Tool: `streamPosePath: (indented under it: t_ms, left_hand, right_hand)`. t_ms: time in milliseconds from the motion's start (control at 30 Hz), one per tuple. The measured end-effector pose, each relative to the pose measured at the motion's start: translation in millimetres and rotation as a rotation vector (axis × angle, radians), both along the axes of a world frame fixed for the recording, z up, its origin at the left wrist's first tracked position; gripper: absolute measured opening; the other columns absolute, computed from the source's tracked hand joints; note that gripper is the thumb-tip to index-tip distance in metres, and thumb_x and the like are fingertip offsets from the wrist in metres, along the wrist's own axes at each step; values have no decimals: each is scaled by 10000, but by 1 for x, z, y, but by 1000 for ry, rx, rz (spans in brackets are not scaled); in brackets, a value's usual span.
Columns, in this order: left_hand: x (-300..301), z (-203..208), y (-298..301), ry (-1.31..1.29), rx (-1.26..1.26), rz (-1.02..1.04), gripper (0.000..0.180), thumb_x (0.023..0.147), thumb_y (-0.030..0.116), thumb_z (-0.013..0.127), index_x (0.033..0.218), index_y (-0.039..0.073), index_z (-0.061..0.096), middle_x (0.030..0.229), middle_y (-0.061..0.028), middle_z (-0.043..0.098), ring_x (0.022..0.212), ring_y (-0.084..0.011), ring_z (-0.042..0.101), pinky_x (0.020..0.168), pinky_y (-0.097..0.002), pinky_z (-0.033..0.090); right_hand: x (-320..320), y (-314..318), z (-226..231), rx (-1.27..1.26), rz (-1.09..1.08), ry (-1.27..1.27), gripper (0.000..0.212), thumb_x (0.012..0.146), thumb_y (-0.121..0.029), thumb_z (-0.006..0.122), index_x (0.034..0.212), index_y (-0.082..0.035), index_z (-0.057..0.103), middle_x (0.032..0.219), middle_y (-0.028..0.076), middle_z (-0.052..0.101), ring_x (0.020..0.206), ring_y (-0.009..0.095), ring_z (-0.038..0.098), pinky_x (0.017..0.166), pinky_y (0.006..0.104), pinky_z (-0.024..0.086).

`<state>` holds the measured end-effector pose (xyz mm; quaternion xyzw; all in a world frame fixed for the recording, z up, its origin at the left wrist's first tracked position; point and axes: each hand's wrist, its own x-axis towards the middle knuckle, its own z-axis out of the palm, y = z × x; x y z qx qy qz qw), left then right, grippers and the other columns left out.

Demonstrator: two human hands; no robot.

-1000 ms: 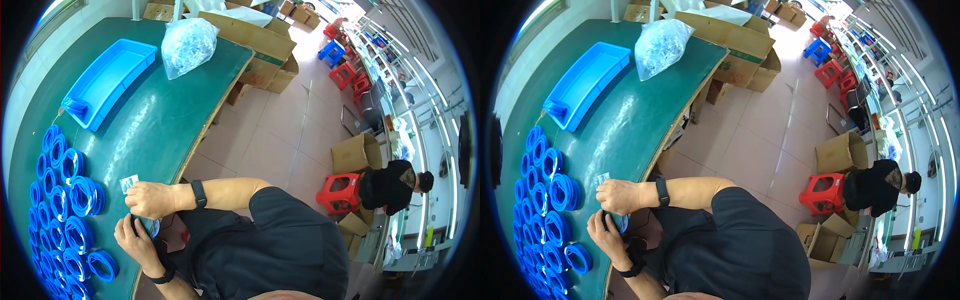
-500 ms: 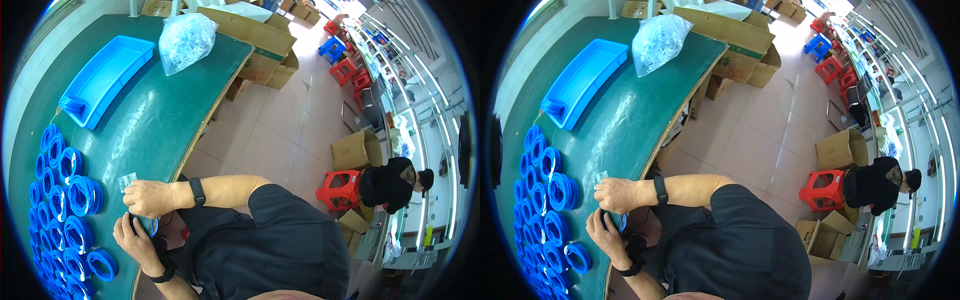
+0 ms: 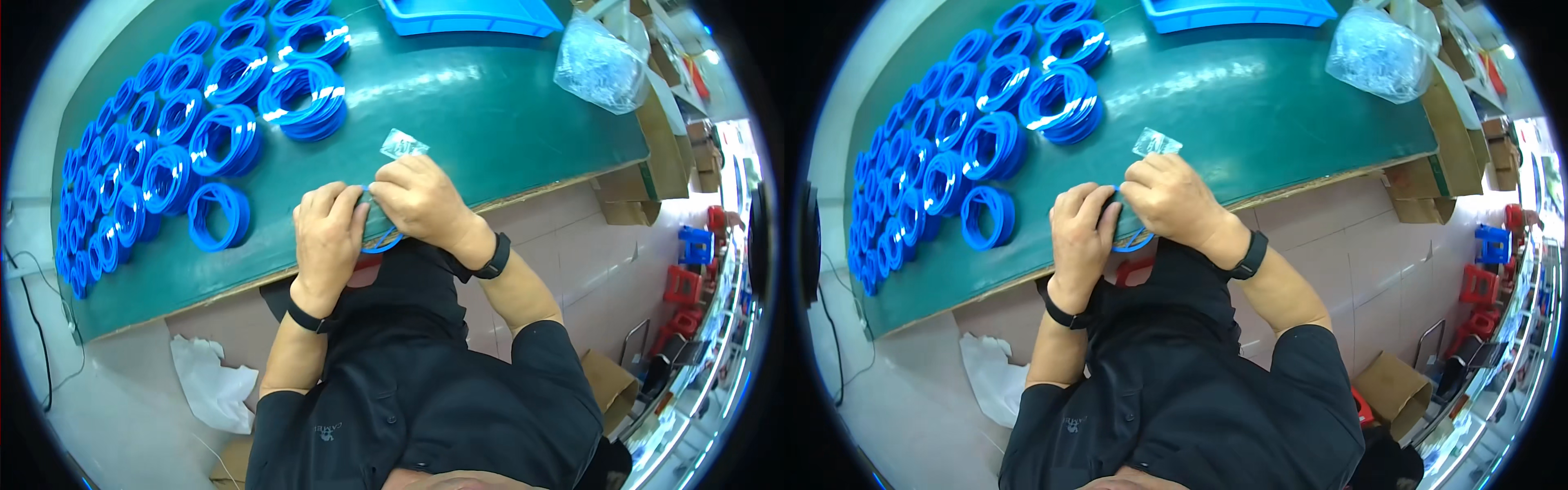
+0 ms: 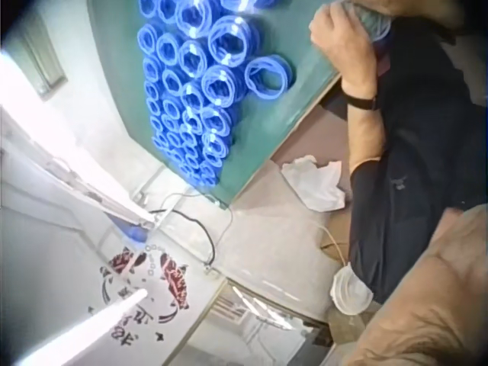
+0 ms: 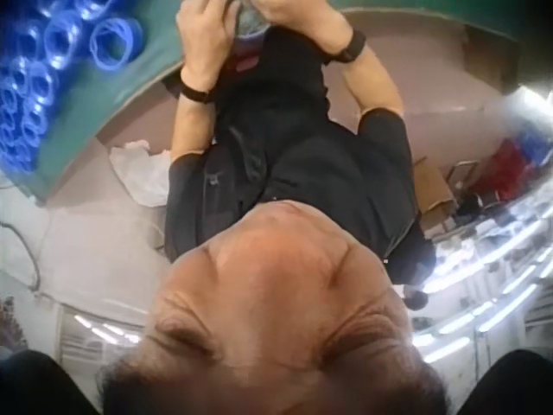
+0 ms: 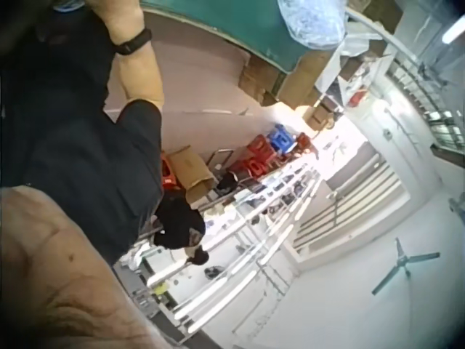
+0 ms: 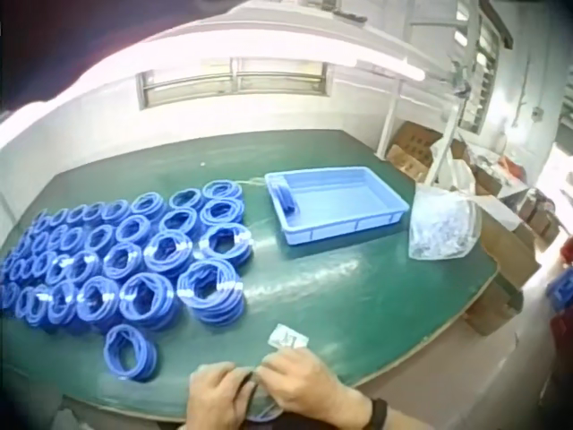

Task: Assembling and inspecting blue plastic circular components at a factory workbench.

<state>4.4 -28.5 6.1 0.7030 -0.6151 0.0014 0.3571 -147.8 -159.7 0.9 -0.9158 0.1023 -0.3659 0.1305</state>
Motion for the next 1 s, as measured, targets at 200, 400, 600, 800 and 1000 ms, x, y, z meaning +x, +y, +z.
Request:
streamPosePath:
  t_ms: [200,400,600,800,1000]
  left_hand:
    - [3,-3,7,31,35,14,274,896,130,820,1163,100,768,1139,-57,694,1049,-294,638,903,-438,483]
    - [4,-1,4,20,5,0,244,899,92,818,1140,83,784,1088,-70,709,995,-292,643,876,-423,483]
    - [3,-4,5,2,-1,-7,235,900,100,815,1133,94,779,1106,-52,705,1019,-283,647,886,-428,483]
    - [3,-6,8,14,1,-7,241,901,108,811,1139,99,773,1129,-46,699,1053,-281,652,902,-438,484]
    - [3,-4,6,-6,18,-7,250,900,103,810,1147,94,775,1129,-48,699,1054,-282,652,902,-437,484]
  right_hand:
    - [1,4,3,15,-12,43,59,827,-99,734,874,-74,708,916,33,647,856,235,644,761,383,502]
    - [1,5,2,34,-22,52,56,832,-94,736,876,-72,709,921,33,647,859,238,642,771,384,503]
    - [-1,4,5,39,-9,48,127,800,-17,800,914,-39,748,947,61,692,841,273,655,749,405,510]
    - [-1,4,7,20,-3,60,119,806,-20,796,912,-36,745,939,62,687,833,275,652,752,406,513]
    - [-1,5,5,38,-14,77,117,809,-24,795,913,-36,745,935,63,684,834,276,650,753,405,510]
